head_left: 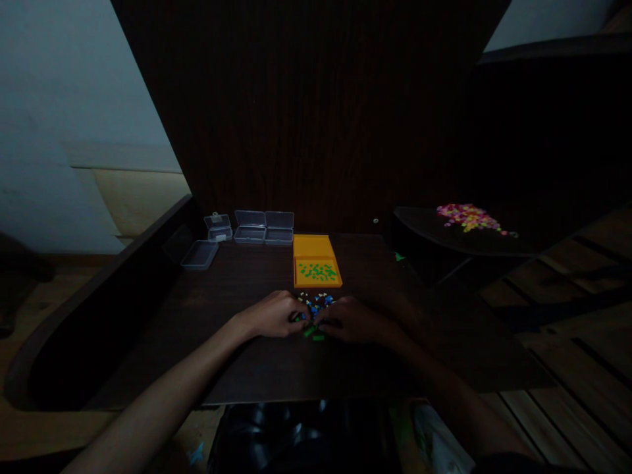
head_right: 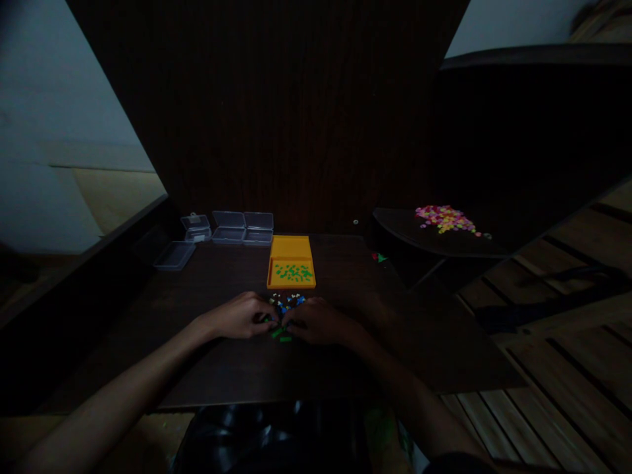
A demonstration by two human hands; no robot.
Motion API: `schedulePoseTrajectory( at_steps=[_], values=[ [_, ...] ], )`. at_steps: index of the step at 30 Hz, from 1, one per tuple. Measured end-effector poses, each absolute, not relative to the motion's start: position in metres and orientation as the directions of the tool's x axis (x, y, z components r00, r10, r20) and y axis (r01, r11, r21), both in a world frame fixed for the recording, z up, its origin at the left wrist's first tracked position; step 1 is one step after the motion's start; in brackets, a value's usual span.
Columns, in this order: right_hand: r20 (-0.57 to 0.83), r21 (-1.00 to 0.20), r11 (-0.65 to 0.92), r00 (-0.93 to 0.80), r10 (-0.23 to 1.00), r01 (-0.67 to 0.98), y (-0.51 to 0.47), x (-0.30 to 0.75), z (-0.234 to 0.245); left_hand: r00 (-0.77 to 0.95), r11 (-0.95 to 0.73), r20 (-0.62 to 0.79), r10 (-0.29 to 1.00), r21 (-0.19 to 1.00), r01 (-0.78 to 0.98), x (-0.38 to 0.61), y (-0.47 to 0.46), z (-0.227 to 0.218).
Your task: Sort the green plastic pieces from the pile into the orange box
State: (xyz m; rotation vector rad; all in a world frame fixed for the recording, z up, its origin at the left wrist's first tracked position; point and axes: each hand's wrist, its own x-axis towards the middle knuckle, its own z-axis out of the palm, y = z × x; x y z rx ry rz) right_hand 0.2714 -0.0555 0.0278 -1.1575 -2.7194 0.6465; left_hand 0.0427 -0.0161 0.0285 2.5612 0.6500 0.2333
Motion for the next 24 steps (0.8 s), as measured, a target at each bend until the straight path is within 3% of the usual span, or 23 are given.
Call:
schedulePoseTrajectory(
  at_steps=[18,24],
  values=[
    [-0.028,-0.304,0.659,-0.698,0.716,0.688,-0.0562,0.2689,0.0256,0.878,-0.788,0.045,0.476,0.464,0.404,0.0435,-0.0171,0.0294],
    [0.016,-0.329,0.675,-0.711,0.703,0.660,-0.0572,0.2700,0.0259,0.867,-0.758,0.038,0.496,0.506,0.411,0.0428,-0.0193,0.0331]
  ],
)
